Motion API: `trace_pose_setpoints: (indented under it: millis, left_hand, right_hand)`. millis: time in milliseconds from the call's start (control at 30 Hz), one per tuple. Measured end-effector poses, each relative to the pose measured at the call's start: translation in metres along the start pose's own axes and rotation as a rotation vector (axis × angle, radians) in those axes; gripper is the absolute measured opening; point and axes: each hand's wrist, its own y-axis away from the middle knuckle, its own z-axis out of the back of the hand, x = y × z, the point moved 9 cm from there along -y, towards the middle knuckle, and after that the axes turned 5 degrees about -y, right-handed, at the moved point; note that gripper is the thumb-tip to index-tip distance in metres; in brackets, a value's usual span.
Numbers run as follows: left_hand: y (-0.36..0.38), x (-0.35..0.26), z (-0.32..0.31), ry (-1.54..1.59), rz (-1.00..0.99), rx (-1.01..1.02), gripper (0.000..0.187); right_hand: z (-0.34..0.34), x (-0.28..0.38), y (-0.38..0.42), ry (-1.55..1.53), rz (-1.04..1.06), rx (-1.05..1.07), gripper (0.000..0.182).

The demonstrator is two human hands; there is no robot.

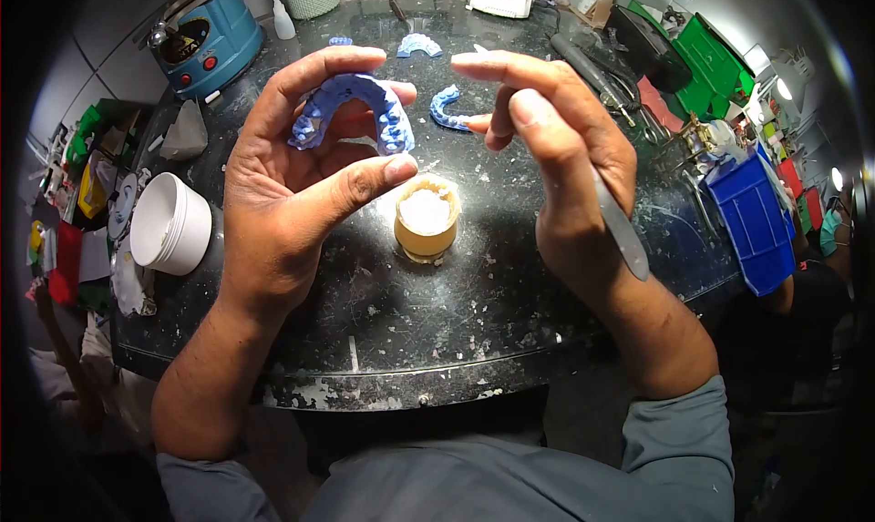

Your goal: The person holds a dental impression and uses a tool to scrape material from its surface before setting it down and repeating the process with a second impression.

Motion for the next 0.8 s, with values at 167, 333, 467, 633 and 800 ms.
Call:
trace_pose_setpoints:
  millis: [167, 333, 467, 633, 800]
  left_hand:
    - [0.000, -0.005, -0.001, -0.029, -0.111, -0.004, 0.065]
    - [0.002, -0.014, -0.003, -0.109, -0.172, -0.003, 0.065]
    - [0.002, -0.013, -0.004, -0.105, -0.165, -0.016, 0.068]
    - [0.001, -0.010, -0.004, -0.083, -0.138, 0.007, 0.068]
    - [0.001, -0.010, -0.004, -0.089, -0.115, -0.006, 0.068]
  right_hand:
    - [-0.004, 0.001, 0.002, -0.099, -0.037, -0.043, 0.034]
    - [-0.007, 0.004, 0.002, -0.115, 0.056, -0.014, 0.024]
    - [-0.006, 0.003, 0.003, -0.151, 0.020, -0.018, 0.024]
    - [-0.002, -0.007, 0.001, -0.337, -0.044, -0.082, 0.023]
    - [-0.002, -0.005, 0.002, -0.328, -0.029, -0.078, 0.022]
